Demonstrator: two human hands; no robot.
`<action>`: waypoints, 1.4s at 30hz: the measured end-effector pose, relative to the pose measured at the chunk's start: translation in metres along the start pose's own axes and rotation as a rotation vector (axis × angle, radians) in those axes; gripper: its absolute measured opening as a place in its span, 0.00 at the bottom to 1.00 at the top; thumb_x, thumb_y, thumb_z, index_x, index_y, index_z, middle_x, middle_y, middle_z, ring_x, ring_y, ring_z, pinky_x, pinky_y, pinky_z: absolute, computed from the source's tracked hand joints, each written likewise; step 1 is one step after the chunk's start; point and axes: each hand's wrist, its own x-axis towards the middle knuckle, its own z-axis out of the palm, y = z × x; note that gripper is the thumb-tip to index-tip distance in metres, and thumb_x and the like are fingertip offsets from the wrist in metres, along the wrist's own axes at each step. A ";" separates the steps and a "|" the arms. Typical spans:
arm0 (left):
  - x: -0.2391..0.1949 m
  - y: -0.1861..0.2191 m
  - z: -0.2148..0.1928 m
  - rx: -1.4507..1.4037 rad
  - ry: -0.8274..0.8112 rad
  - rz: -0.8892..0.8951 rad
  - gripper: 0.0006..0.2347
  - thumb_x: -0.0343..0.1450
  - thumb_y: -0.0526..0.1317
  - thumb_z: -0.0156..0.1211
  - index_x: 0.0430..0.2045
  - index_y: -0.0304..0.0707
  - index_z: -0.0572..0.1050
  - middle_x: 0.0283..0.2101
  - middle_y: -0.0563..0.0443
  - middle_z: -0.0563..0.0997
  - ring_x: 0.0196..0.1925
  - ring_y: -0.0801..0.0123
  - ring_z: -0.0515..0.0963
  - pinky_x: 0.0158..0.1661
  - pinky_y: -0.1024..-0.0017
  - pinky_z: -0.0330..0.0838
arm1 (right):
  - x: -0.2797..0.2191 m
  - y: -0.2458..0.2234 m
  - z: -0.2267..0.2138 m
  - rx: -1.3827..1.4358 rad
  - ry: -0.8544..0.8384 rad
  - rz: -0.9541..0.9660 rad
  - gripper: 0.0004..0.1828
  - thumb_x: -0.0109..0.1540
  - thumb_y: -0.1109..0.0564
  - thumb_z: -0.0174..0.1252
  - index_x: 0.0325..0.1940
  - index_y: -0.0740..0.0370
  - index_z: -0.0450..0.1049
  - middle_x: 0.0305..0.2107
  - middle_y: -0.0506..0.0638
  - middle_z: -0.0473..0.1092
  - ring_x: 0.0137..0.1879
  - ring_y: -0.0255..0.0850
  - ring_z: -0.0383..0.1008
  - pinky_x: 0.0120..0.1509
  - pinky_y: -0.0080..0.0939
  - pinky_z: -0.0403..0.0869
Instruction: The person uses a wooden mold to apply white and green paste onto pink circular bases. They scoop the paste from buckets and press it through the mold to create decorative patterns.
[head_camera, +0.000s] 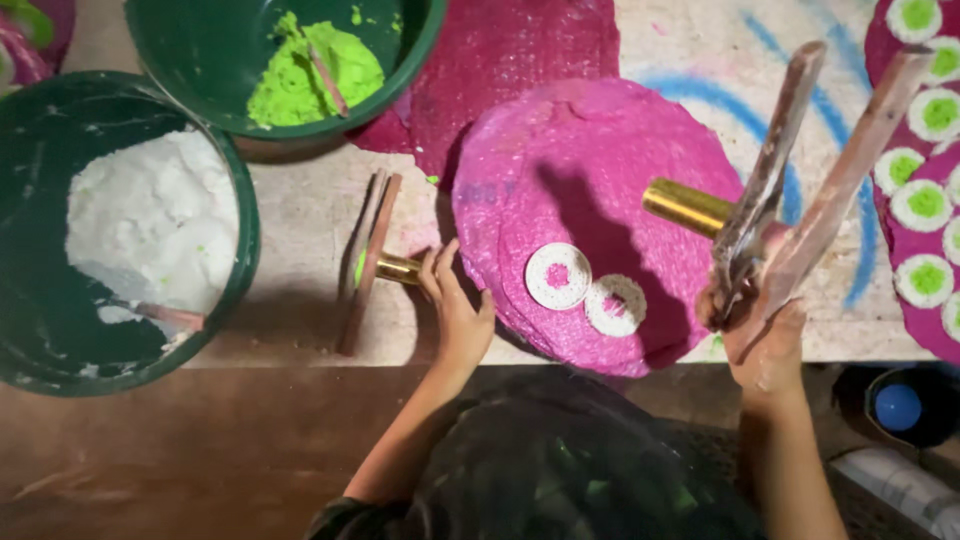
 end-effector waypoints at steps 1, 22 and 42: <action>0.002 0.011 -0.004 0.058 -0.085 0.039 0.37 0.62 0.28 0.66 0.68 0.40 0.58 0.68 0.33 0.59 0.72 0.45 0.58 0.70 0.51 0.51 | -0.002 0.002 -0.001 0.015 0.000 -0.002 0.56 0.58 0.12 0.50 0.68 0.61 0.61 0.43 0.49 0.63 0.46 0.41 0.63 0.49 0.46 0.64; 0.106 0.064 0.024 0.156 -0.640 0.201 0.52 0.58 0.45 0.78 0.73 0.45 0.43 0.71 0.41 0.61 0.72 0.45 0.58 0.68 0.42 0.47 | -0.032 0.014 -0.037 0.015 0.141 -0.045 0.51 0.62 0.12 0.46 0.59 0.63 0.64 0.36 0.49 0.65 0.41 0.43 0.65 0.48 0.46 0.63; 0.166 0.063 0.048 -2.171 -0.377 -0.218 0.19 0.77 0.60 0.46 0.26 0.47 0.65 0.26 0.61 0.65 0.33 0.72 0.69 0.49 0.64 0.68 | 0.125 -0.067 0.091 -1.220 -0.499 0.606 0.46 0.67 0.25 0.30 0.44 0.70 0.75 0.23 0.59 0.70 0.30 0.48 0.74 0.38 0.52 0.77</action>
